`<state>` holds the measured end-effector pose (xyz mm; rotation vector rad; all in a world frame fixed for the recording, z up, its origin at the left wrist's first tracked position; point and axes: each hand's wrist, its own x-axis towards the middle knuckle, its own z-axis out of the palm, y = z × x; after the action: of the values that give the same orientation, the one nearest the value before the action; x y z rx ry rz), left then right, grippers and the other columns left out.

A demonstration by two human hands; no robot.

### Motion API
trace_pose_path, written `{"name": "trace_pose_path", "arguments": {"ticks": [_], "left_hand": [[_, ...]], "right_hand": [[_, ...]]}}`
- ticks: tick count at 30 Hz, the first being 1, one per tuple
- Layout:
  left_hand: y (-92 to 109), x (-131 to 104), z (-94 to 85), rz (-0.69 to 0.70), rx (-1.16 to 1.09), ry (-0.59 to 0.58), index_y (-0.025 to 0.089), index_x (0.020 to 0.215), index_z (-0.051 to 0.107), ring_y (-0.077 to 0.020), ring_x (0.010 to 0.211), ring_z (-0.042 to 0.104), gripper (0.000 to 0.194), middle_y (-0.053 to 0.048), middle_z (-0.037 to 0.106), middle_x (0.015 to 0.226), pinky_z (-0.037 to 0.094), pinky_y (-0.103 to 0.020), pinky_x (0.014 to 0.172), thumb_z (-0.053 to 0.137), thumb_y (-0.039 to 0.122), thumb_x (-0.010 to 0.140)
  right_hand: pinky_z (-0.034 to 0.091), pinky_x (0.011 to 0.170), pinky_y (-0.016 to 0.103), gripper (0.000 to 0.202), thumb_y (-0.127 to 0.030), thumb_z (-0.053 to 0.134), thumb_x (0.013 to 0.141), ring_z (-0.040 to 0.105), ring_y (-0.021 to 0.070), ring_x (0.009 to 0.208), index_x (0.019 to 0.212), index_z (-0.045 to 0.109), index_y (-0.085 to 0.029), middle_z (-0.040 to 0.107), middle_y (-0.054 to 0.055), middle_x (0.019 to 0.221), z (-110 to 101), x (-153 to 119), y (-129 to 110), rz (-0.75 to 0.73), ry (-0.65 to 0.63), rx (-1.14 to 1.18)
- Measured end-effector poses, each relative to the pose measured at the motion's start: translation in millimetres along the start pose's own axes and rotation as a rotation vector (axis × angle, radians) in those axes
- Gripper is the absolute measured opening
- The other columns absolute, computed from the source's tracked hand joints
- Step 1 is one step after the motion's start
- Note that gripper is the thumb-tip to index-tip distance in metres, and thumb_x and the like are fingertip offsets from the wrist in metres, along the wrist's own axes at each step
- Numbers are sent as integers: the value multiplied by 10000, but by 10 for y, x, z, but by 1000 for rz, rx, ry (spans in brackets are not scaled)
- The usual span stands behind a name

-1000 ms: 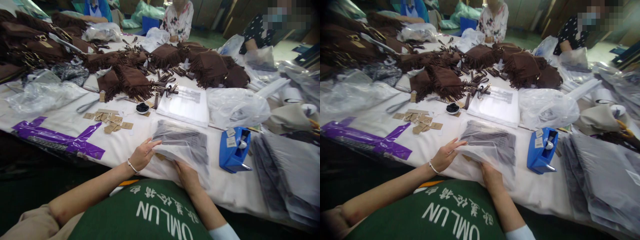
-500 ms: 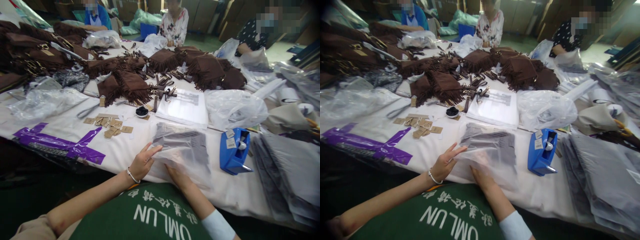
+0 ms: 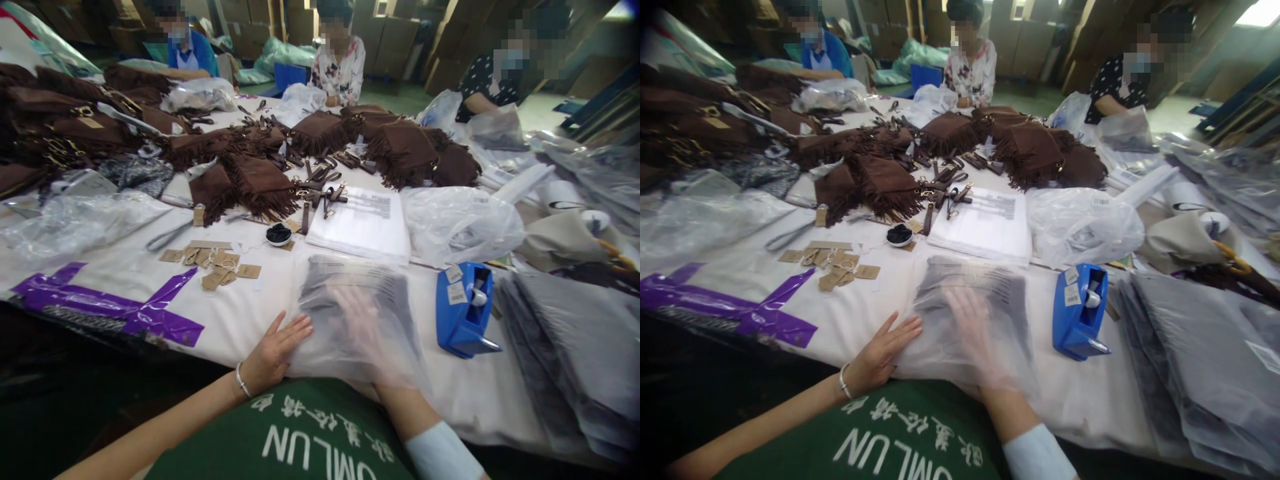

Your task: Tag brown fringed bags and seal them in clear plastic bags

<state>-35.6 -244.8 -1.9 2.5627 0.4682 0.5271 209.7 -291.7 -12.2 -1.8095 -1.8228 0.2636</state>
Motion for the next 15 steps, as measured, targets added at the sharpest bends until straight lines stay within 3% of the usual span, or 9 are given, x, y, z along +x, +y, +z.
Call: {"name": "trace_pose_path", "arguments": {"ticks": [2, 5, 10, 12, 15], "left_hand": [[-68, -97, 31, -17, 22, -24, 175, 1446, 221, -215, 1366, 290, 835, -99, 337, 1467, 177, -555, 1135, 307, -59, 650], [-173, -193, 31, -23, 57, -55, 191, 1442, 241, -191, 1355, 316, 773, -89, 384, 1442, 247, -513, 1129, 262, -83, 720], [-183, -227, -231, -116, 131, -23, 194, 1437, 268, -215, 1340, 344, 705, -92, 408, 1426, 223, -549, 1126, 277, -64, 781], [-96, -207, -342, -103, 87, 2, 186, 1432, 290, -232, 1336, 351, 625, -104, 395, 1432, 227, -531, 1132, 340, -10, 840], [66, -91, -351, 94, -145, -85, 244, 1375, 408, -192, 1258, 465, 470, -66, 477, 1376, 349, -380, 1103, 417, 109, 924]], "right_hand": [[195, 1118, 532, 542, -244, 531, 865, 300, 290, 1352, 1380, 375, -311, 403, 33, 1443, 31, -109, 94, -63, -82, -53], [251, 1113, 471, 585, -98, 391, 864, 308, 258, 1356, 1404, 338, -317, 356, -3, 1465, 92, -79, 229, -96, -148, -122], [242, 1119, 467, 573, -52, 301, 867, 272, 242, 1371, 1401, 353, -252, 360, 20, 1462, 217, 193, 221, -119, -106, -114], [256, 1115, 486, 540, -76, 313, 878, 249, 252, 1380, 1395, 367, -224, 361, 43, 1462, 213, 45, 157, -135, -65, -86], [380, 1057, 473, 525, -102, 359, 872, 322, 256, 1350, 1387, 379, -201, 403, 77, 1438, 85, -535, 90, -184, -35, 89]]}}
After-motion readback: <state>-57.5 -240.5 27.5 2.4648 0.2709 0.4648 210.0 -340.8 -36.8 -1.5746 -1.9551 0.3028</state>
